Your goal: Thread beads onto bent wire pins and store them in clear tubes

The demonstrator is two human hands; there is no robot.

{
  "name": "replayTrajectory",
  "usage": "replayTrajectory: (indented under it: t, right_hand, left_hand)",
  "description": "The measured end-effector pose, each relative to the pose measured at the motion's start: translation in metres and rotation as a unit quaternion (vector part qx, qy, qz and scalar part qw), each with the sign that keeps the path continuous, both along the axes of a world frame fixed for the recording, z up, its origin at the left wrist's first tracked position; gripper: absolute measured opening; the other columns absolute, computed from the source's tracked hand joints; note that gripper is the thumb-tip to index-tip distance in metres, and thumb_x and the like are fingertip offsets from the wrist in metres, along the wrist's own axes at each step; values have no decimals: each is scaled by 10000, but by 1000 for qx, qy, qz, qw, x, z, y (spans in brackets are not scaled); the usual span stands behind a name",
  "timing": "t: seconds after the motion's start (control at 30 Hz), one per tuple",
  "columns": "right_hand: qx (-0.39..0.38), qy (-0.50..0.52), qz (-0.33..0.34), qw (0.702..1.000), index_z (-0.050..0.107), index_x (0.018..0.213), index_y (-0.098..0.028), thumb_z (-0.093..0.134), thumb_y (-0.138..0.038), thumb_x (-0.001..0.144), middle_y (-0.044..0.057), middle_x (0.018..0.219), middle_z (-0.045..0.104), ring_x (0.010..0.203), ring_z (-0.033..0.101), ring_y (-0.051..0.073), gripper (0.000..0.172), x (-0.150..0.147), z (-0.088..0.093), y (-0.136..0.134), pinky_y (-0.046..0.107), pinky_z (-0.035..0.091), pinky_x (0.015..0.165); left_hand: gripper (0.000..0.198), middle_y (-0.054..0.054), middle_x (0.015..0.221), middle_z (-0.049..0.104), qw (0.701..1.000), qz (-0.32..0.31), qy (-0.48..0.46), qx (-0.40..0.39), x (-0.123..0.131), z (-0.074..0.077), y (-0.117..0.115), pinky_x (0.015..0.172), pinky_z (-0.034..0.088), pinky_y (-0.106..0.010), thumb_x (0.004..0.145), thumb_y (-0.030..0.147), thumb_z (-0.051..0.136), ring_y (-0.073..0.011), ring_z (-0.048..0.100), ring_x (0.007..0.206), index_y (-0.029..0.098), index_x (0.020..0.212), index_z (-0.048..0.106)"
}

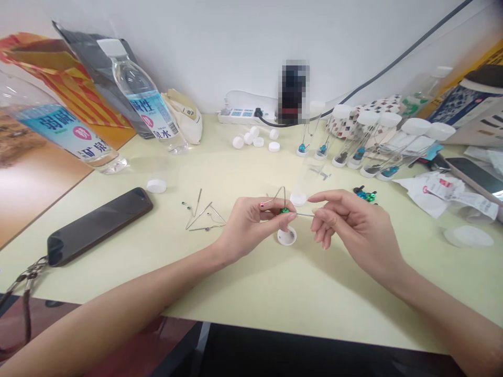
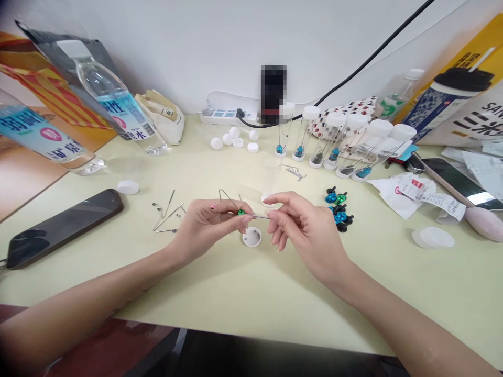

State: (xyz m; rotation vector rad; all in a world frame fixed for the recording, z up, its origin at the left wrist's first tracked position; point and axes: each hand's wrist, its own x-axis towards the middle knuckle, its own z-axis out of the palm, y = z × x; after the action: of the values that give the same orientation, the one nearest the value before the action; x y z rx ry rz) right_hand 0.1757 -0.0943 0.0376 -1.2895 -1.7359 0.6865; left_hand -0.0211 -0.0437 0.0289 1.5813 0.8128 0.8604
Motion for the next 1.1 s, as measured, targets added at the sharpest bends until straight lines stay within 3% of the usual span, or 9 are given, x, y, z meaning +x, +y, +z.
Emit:
replayTrajectory:
  t: [0.13, 0.27, 0.37, 0.5, 0.57, 0.63, 0.77, 0.9, 1.1]
  right_hand:
    - [229, -217, -59, 947, 655, 948, -218, 634, -222, 850, 52, 929, 696, 697, 665, 143, 100, 8, -4, 5, 247, 535, 610]
    - [327, -281, -53, 901, 664, 911, -212, 581, -97, 855, 30, 871, 704, 719, 657, 126, 152, 11, -7, 5, 218, 509, 617]
    - [308, -235, -27, 921, 664, 953, -202, 541, -60, 866, 25, 797, 689, 667, 633, 108, 207, 7, -7, 2, 210, 496, 581]
    - [81, -58, -2, 995, 679, 901, -193, 518, -186, 912, -3, 647, 617, 510, 563, 89, 162, -1, -3, -2, 212, 485, 482]
    - [-32, 17, 9, 999, 682, 868, -180, 515, -274, 922, -8, 613, 596, 462, 543, 88, 199, -4, -2, -2, 209, 471, 427]
    - [-75, 44, 8, 996, 683, 893, -176, 496, -323, 931, -7, 607, 595, 451, 545, 93, 241, -4, -3, -1, 211, 464, 406]
    - [87, -87, -17, 992, 651, 1048, -190, 551, -250, 905, 32, 779, 668, 633, 630, 130, 185, 0, -5, 2, 253, 535, 587]
    - [270, -228, -16, 935, 633, 1055, -181, 515, -103, 902, 70, 910, 688, 782, 654, 145, 208, 2, -7, 3, 255, 527, 699]
    - [281, -278, -22, 918, 630, 1072, -180, 470, -99, 915, 80, 950, 687, 807, 658, 161, 239, 3, -12, 5, 264, 525, 689]
  left_hand:
    - [139, -53, 749, 684, 999, 4, -24, -41, -1, 0, 4, 616, 512, -247, 778, 267, 695, -117, 584, 609, 136, 820, 711]
    - [139, -50, 729, 688, 999, -3, -24, -38, -1, 1, 5, 644, 508, -246, 785, 274, 689, -112, 584, 607, 142, 812, 727]
    - [138, -49, 728, 686, 999, -6, -24, -36, -1, 2, 3, 649, 515, -256, 784, 271, 687, -120, 585, 615, 142, 814, 727]
    - [143, -44, 744, 675, 1000, 4, -12, -27, -1, 2, 3, 627, 516, -257, 773, 279, 692, -124, 580, 618, 144, 807, 725]
    - [151, -45, 755, 676, 1000, 4, -6, -25, -1, 2, 3, 619, 512, -254, 773, 287, 690, -126, 581, 623, 145, 810, 726]
    - [162, -41, 714, 668, 1000, -3, 0, -30, -1, 1, 5, 624, 506, -254, 784, 294, 680, -130, 585, 627, 143, 825, 724]
    - [174, -37, 702, 664, 999, 1, 8, -34, -2, 0, 10, 669, 499, -260, 801, 307, 661, -130, 595, 635, 143, 813, 715]
    - [183, -51, 834, 681, 999, 14, -11, -47, -3, -1, 14, 679, 504, -254, 799, 319, 660, -114, 598, 638, 145, 821, 713]
    - [196, -58, 856, 681, 998, 9, -17, -56, -2, -3, 14, 682, 505, -251, 803, 327, 655, -112, 599, 638, 140, 827, 708]
